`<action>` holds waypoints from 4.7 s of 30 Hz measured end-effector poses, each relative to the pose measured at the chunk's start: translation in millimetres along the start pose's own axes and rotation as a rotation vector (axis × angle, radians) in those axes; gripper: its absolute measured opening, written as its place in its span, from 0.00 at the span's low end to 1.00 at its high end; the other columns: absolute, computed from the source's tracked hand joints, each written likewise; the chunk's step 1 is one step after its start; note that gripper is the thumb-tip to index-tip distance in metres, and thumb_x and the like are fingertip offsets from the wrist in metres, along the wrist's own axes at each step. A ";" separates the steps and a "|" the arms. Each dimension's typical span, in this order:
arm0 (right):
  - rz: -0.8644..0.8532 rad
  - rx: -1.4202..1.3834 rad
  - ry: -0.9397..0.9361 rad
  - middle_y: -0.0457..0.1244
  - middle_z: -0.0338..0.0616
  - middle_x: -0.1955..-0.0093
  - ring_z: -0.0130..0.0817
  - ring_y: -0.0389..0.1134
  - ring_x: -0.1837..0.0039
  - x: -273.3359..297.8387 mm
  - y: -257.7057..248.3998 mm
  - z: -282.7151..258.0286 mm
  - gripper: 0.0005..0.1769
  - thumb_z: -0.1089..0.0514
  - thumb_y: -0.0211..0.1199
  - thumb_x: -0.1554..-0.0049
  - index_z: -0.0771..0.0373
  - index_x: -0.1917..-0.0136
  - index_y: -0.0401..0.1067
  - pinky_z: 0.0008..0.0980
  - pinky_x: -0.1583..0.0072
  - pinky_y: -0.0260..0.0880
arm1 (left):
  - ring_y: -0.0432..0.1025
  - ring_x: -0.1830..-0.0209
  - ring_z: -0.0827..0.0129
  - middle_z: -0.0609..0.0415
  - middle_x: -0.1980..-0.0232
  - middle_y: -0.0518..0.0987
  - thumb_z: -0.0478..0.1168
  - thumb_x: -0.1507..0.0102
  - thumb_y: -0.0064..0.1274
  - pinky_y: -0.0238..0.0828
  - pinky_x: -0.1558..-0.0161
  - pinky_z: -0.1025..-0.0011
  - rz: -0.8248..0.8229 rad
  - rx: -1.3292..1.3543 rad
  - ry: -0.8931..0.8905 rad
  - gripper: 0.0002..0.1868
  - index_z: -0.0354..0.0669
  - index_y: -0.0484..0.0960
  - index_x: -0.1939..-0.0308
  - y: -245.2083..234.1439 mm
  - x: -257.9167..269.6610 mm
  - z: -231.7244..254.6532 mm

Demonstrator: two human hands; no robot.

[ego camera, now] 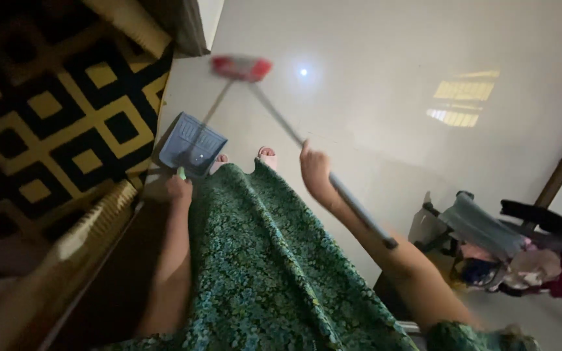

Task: The person is sweeping dust off the tiled bedroom floor into a dustpan.

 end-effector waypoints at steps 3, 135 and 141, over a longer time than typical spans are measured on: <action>-0.162 -0.069 -0.142 0.66 0.36 0.69 0.32 0.70 0.67 33.4 -46.4 17.8 0.35 0.58 0.56 0.41 0.57 0.21 0.58 0.35 0.67 0.65 | 0.78 0.57 0.40 0.34 0.59 0.83 0.42 0.41 0.63 0.77 0.54 0.51 0.000 0.089 -0.046 0.14 0.31 0.84 0.63 4.0 3.9 3.4; -0.343 -0.382 0.188 0.72 0.47 0.54 0.49 0.74 0.52 115.7 66.5 316.6 0.31 0.49 0.54 0.36 0.28 0.22 0.58 0.48 0.50 0.73 | 0.77 0.61 0.37 0.33 0.63 0.82 0.52 0.40 0.62 0.74 0.59 0.48 0.050 0.165 -0.083 0.22 0.32 0.85 0.63 -32.4 87.4 37.7; -0.125 -0.631 0.257 0.71 0.52 0.49 0.55 0.72 0.48 59.3 54.8 330.0 0.28 0.46 0.57 0.39 0.37 0.25 0.64 0.52 0.46 0.72 | 0.77 0.64 0.40 0.34 0.65 0.82 0.51 0.37 0.60 0.75 0.60 0.49 -0.036 0.076 -0.097 0.22 0.30 0.84 0.66 -39.9 43.0 63.5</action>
Point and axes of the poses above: each hand's wrist, its own x-axis away from the middle knuckle, its own y-axis out of the palm, z = x × y, the point moved 1 cm from there along -x, towards the middle knuckle
